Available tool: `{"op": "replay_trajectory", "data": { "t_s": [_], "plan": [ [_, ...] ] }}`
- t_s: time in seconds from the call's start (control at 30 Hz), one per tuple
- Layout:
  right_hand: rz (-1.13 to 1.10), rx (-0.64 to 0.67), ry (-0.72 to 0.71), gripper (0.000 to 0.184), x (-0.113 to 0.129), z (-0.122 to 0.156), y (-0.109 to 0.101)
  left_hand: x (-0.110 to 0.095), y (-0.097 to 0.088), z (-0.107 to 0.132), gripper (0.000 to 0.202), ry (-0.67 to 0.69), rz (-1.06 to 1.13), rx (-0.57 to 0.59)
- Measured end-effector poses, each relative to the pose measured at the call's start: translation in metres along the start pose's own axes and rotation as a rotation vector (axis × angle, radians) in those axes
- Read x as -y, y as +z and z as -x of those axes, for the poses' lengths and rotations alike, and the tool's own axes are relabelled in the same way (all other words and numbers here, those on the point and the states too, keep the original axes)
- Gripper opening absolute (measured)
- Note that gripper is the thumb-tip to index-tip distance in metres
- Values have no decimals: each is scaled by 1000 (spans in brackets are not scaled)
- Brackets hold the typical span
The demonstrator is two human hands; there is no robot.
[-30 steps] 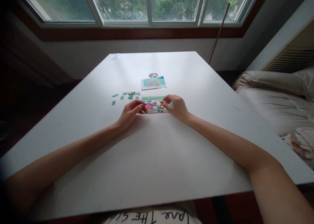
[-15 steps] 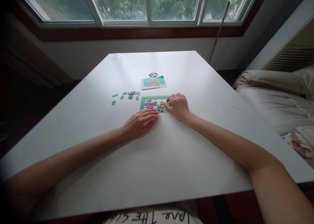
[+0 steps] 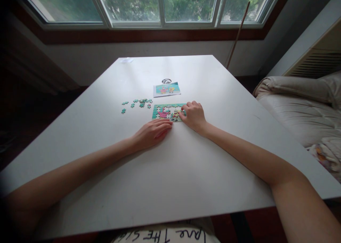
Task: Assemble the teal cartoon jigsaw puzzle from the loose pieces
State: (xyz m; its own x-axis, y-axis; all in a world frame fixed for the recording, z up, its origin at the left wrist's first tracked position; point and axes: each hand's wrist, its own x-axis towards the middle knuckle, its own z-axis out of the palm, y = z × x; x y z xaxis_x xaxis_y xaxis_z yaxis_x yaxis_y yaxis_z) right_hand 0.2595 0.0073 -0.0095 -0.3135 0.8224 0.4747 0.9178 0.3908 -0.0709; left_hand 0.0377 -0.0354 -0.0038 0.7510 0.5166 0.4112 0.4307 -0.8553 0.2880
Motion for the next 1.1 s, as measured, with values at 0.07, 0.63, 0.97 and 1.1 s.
{"op": "replay_trajectory", "data": {
  "t_s": [0.07,0.63,0.97,1.1],
  "plan": [
    [-15,-10,-5,20,1,0,-1,0,0,0,23,-3,10,1],
    [-201,5,0,25,-2,-4,-2,0,0,0,23,-14,14,6],
    [-182,25,-29,23,-2,-3,0,1,1,0,23,-8,16,2],
    [-225,-14,31,22,-2,-4,-1,0,0,0,23,-8,24,1]
  ]
}}
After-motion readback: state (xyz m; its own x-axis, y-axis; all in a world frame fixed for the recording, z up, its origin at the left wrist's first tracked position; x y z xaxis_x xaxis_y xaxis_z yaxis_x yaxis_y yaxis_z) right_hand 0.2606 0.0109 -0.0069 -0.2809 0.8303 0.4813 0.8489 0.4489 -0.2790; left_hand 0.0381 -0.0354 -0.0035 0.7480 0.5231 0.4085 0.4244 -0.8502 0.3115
